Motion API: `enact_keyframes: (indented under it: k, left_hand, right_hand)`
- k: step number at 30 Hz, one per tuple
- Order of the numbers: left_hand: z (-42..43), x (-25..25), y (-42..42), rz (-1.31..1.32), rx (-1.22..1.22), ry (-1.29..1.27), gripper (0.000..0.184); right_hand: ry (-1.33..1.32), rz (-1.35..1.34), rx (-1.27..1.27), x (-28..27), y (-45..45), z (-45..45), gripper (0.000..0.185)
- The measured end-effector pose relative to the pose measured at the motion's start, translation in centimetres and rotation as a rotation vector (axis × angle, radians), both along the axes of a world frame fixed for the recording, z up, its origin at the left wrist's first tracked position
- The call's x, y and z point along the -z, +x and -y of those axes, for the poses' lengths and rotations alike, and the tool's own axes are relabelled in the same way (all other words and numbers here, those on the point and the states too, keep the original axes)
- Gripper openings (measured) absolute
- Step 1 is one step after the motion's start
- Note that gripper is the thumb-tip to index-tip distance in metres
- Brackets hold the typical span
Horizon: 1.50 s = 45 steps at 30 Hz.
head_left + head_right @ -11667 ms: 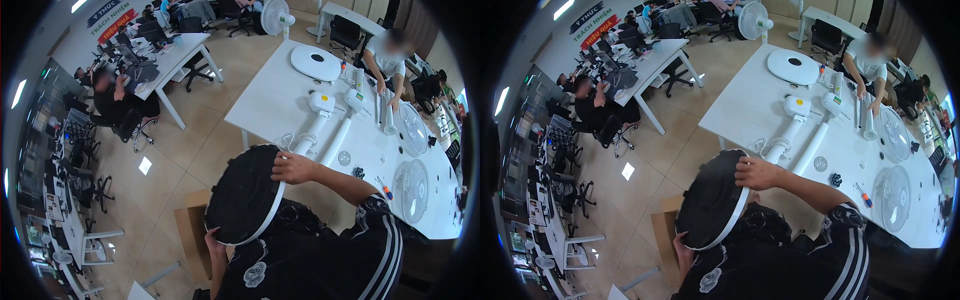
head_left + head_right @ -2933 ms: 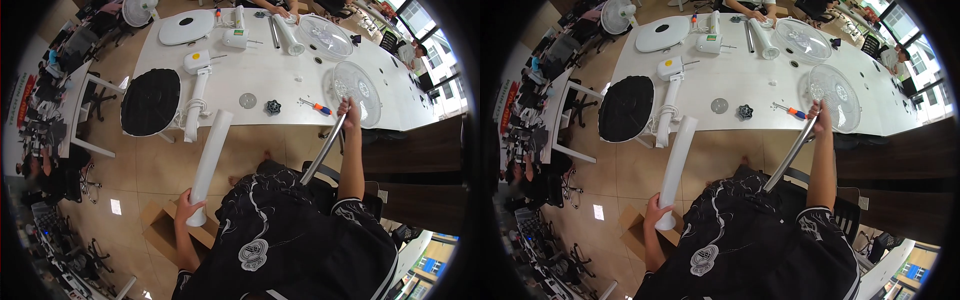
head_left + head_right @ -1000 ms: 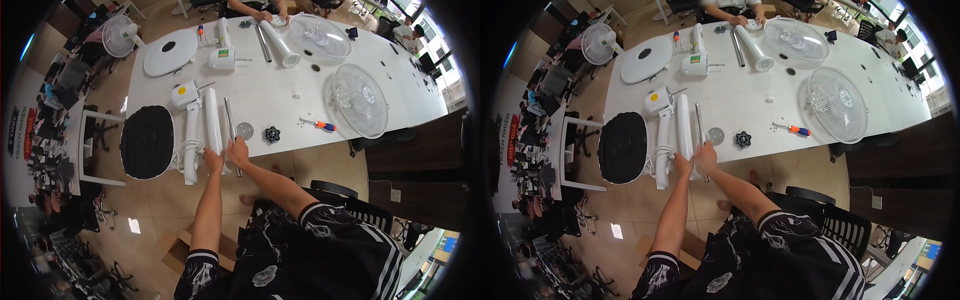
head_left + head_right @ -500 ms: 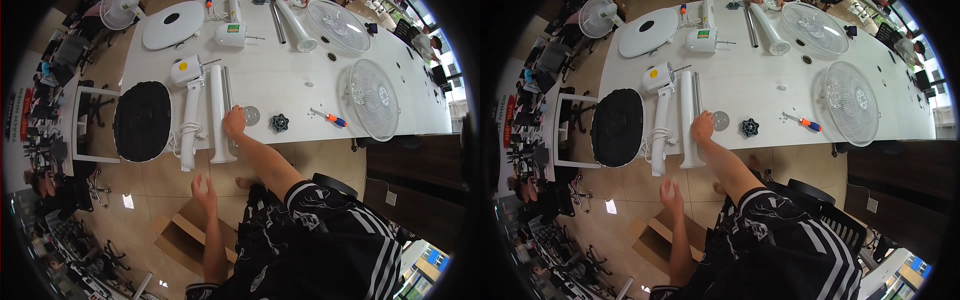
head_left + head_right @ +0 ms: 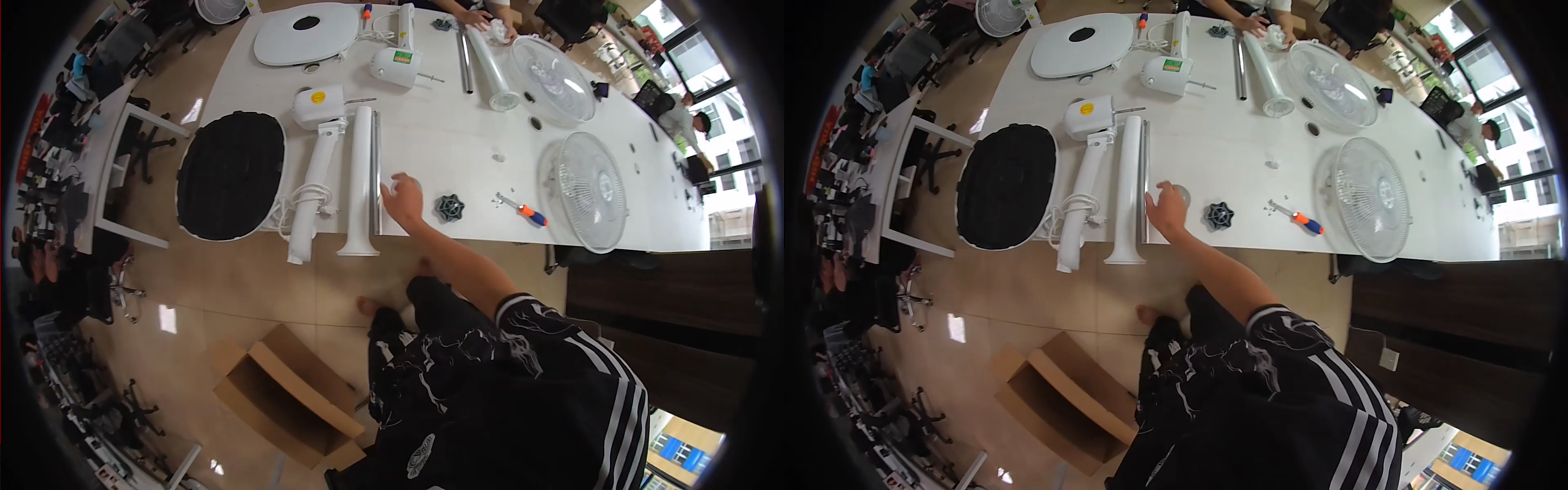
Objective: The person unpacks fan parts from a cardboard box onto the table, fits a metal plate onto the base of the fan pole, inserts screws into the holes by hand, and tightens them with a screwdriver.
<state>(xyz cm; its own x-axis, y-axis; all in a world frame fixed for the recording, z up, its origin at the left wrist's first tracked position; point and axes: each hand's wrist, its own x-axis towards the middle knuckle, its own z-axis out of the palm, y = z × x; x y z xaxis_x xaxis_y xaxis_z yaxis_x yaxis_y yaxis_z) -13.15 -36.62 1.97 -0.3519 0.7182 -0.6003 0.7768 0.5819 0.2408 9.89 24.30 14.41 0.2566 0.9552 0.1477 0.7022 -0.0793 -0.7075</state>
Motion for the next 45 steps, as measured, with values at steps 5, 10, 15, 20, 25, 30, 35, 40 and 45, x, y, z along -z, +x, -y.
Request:
enact_keyframes:
  k: [5,10,15,20,25,30,35,40,45]
  left_hand:
    - [-4.2,2.5,5.6,0.110,-0.170,0.101,0.040]
    - [-14.6,7.0,8.6,0.169,-0.344,0.249,0.041]
    - [-20.6,10.9,13.3,0.185,-0.555,0.300,0.042]
    - [-29.0,17.1,15.6,0.102,-0.807,0.376,0.044]
    - [-35.8,25.2,15.8,0.009,-0.983,0.455,0.046]
    - [-37.5,37.0,16.5,-0.044,-0.995,0.471,0.044]
    - [-40.8,33.6,18.8,-0.066,-0.862,0.349,0.039]
    - [-41.6,35.5,22.4,-0.054,-0.835,0.217,0.032]
    - [-39.4,35.9,23.6,-0.075,-0.835,0.092,0.025]
  right_hand:
    - [-0.033,0.201,0.002,-1.7,14.7,13.2,0.024]
    - [-0.826,0.560,-0.008,1.3,31.0,30.5,0.046]
    - [-1.413,0.544,0.169,6.4,39.4,36.2,0.060]
    - [-1.463,0.486,-0.090,7.8,46.1,37.3,0.053]
    - [-1.586,0.600,-0.307,12.5,49.9,37.0,0.056]
    - [-1.429,0.441,-0.013,19.7,56.5,44.8,0.044]
    - [-1.501,0.515,0.022,13.9,53.4,42.0,0.026]
    - [-1.514,0.507,0.042,15.9,53.5,44.8,0.032]
    - [-1.489,0.503,-0.174,12.9,51.6,42.8,0.038]
